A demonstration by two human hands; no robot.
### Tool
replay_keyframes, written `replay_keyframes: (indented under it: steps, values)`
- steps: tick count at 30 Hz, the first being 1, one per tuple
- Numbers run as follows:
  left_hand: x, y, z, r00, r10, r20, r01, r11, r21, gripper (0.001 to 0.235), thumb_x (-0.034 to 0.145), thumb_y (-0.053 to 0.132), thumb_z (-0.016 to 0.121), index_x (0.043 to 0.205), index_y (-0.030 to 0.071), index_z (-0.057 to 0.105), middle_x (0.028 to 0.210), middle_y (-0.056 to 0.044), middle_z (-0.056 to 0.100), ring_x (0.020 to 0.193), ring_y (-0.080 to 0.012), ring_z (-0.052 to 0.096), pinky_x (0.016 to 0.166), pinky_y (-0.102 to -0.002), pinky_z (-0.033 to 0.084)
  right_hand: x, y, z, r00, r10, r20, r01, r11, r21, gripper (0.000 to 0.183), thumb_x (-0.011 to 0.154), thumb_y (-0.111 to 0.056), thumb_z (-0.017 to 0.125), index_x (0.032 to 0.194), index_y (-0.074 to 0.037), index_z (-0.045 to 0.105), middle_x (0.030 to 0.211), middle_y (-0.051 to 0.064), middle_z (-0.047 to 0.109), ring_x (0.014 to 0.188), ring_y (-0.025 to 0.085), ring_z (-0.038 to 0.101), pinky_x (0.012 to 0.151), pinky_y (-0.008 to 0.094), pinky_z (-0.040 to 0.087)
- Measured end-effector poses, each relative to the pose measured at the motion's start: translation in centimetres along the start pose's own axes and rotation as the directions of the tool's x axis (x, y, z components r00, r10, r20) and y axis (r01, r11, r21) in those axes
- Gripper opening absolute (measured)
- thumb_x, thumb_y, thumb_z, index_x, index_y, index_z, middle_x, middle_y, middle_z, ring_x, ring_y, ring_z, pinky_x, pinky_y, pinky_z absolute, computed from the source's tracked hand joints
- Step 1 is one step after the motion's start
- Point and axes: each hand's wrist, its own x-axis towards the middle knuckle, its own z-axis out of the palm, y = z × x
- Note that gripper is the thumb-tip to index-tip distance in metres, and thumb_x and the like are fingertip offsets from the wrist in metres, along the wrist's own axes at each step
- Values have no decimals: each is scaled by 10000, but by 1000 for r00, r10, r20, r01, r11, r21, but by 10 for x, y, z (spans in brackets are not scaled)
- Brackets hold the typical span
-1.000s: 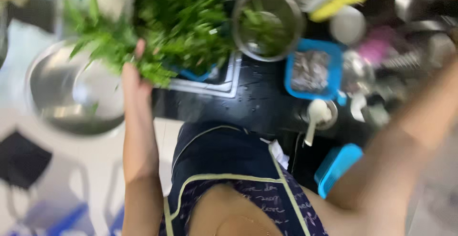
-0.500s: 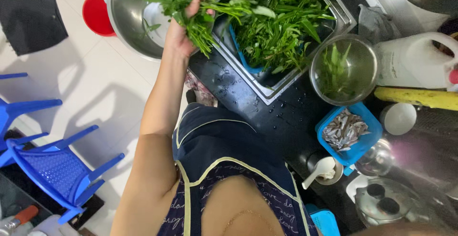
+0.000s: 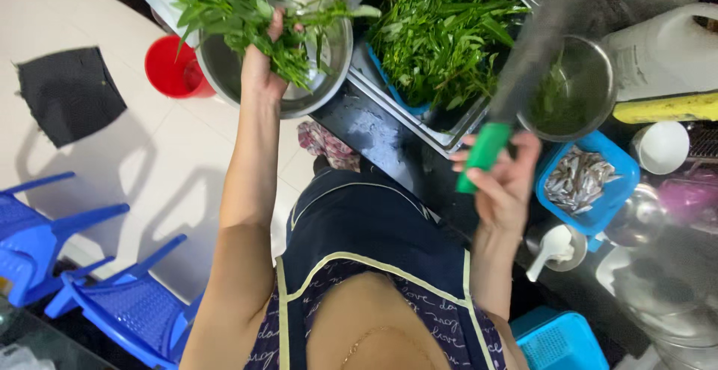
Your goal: The person washes small fish in a blue basket under running water, then transfers them to a metal bowl and rinses them again. They then wash a large bunch of green leafy vegetables, separating and rinsing them in a metal bowl.
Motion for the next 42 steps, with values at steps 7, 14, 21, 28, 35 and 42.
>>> replay_keyframes:
  steps: [7,14,21,28,35,42]
  values:
    - [-7,12,-22,1000,-2,-4,2,999,-36,344,896,193,823,1169,39,680,1051,-85,707,873,-223,706,734,-357,596,53,39,75,901,266,343,-230,963,-143,720,1007,-60,600,1651,-74,281,1205,233,718,976,335,749,775,411,626]
    - [-18,12,-40,999,-27,-39,21,990,-136,331,887,196,811,1147,31,690,1017,-91,720,844,-220,706,733,-347,599,97,88,140,843,330,425,-169,913,-372,622,1119,-232,532,1658,-12,314,998,95,654,728,82,510,630,222,432]
    - [-37,12,-55,997,-70,-38,62,978,-199,292,902,216,809,1105,47,685,1017,-87,710,879,-215,707,732,-323,567,128,148,171,718,552,424,-569,817,-98,451,1085,-338,559,1461,-99,495,730,13,522,601,87,481,536,240,404]
    - [-48,5,-65,998,1,-71,-7,997,-75,297,897,200,811,1098,20,688,1021,-76,701,919,-210,689,864,-342,576,157,204,161,700,613,366,-657,754,-4,273,981,-236,718,1130,-143,508,686,51,570,511,166,541,447,304,405]
    - [-66,-6,-60,931,337,-141,-309,932,188,264,928,212,689,1134,52,650,976,-79,715,777,-165,645,627,-301,505,194,242,171,725,689,18,-685,724,-84,335,915,-236,750,1177,-102,589,721,32,604,474,121,537,388,270,392]
    - [-37,41,-63,995,80,-65,-81,997,-18,269,918,169,790,1110,18,678,1029,-65,691,884,-173,693,779,-320,604,187,187,173,465,873,149,-872,480,-91,353,930,-405,709,1066,-120,552,700,99,669,398,104,458,364,232,334]
